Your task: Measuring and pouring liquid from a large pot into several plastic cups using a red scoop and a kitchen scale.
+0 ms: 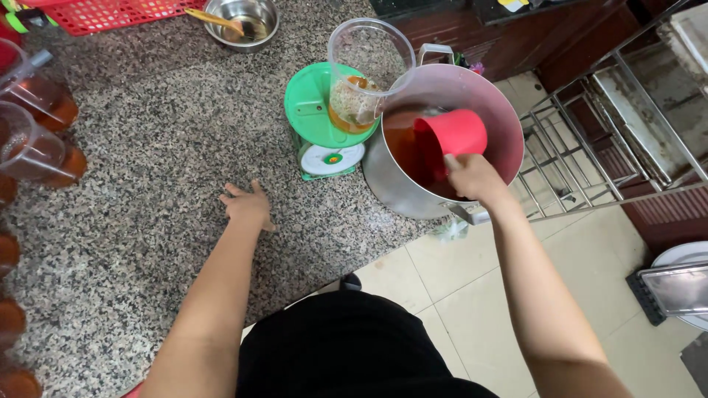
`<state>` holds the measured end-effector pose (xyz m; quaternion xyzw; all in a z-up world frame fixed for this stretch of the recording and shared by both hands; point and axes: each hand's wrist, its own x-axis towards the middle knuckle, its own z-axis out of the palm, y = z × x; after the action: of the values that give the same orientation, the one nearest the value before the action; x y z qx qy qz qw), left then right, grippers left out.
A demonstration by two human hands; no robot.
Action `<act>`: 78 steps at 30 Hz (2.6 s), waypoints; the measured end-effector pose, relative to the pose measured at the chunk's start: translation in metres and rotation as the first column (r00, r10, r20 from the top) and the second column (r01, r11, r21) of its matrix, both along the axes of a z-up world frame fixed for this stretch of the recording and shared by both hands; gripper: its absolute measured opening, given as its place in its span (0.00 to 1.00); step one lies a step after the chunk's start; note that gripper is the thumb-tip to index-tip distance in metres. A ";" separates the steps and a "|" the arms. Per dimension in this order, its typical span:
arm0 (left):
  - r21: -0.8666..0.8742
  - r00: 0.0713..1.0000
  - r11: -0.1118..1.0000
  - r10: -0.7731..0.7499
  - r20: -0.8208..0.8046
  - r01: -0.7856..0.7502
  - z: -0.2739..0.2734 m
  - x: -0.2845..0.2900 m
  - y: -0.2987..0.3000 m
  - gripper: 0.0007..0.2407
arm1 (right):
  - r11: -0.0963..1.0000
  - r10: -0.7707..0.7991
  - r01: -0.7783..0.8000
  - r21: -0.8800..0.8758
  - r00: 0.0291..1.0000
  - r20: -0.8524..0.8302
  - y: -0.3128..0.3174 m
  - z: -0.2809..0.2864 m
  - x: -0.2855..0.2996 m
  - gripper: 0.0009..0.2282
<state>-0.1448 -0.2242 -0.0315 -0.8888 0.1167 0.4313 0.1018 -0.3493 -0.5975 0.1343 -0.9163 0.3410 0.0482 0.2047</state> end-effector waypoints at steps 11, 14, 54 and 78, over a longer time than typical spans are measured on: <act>0.038 0.993 0.994 -0.106 0.049 0.105 0.003 -0.003 0.002 0.59 | 0.015 -0.612 0.027 1.000 0.791 -0.012 -0.026 0.015 -0.034 0.13; 0.052 0.991 0.990 -0.132 0.034 0.130 0.007 -0.001 0.003 0.59 | -0.076 -0.665 -0.082 0.994 0.747 0.011 -0.007 0.043 -0.053 0.15; 0.009 0.993 0.994 -0.107 0.054 0.107 0.008 -0.004 0.005 0.55 | 0.749 -0.263 -0.291 0.596 0.695 0.669 0.141 0.229 -0.023 0.25; 0.008 0.990 0.993 -0.117 0.081 0.117 0.002 -0.004 0.007 0.56 | 0.813 -0.211 -0.258 0.522 0.705 0.677 0.145 0.230 -0.019 0.28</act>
<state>-0.1489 -0.2173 -0.0300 -0.8971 0.1636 0.3882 0.1333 -0.3683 -0.4526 0.3643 -0.7590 0.1912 -0.2027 0.5884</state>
